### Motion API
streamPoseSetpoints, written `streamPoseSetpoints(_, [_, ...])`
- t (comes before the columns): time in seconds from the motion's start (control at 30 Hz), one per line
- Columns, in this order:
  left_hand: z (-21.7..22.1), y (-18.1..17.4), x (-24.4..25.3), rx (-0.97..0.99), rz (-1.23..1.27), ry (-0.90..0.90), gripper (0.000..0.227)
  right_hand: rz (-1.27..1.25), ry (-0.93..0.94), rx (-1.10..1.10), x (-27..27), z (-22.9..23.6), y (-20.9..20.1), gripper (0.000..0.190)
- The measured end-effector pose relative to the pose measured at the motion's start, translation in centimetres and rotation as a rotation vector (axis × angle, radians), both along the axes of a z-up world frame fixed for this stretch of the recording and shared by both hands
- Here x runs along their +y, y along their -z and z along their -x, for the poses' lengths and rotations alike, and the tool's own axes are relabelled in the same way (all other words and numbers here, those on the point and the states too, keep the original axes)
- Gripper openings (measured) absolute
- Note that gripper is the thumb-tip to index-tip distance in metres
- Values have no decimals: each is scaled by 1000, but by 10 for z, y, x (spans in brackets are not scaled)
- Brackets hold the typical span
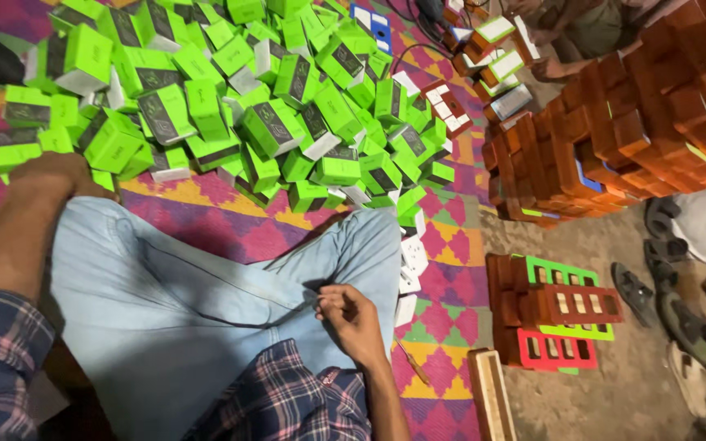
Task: The person sits on the floor and repeatedly picks up small green boxes, inserts white items into them, and closes the flaps. The person handles the boxes one at a time and places the finished units into a growing pile on the floor.
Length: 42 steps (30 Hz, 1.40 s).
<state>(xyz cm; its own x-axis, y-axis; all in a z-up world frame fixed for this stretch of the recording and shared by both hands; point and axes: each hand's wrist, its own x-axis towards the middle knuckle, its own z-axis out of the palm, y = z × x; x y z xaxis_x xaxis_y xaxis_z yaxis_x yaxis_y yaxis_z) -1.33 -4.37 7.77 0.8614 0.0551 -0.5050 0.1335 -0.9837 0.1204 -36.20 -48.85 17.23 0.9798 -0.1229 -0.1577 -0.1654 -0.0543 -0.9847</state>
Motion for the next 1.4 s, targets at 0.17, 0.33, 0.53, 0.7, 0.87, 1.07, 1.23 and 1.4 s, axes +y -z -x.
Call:
streamPoseSetpoints(0.17, [-6,18,9,9,10,90,82,-115,64,17,-6,3,7,18])
streamPoseSetpoints(0.33, [-23,18,-11,107,-57,102,93,-171,63,8,-8,-3,7,18])
streamPoseSetpoints(0.53, [4,-49,-33,93,-219,71,89,-191,74,-9,-7,-1,13,20])
streamPoseSetpoints(0.7, [51,-105,-56,-81,-146,46,80,-47,-29,27,-2,-7,3,21])
streamPoseSetpoints(0.87, [104,-99,-80,-485,239,-186,74,33,-163,-105,25,-32,-19,43])
streamPoseSetpoints(1.07, [146,-43,-199,-135,1526,-36,27,261,-90,-410,64,-51,-17,92])
streamPoseSetpoints(1.23, [189,-15,-268,162,1721,-304,72,526,176,-540,51,-52,-9,86])
streamPoseSetpoints(1.4, [198,-21,-258,253,1744,-297,72,373,218,-459,44,-48,-4,73])
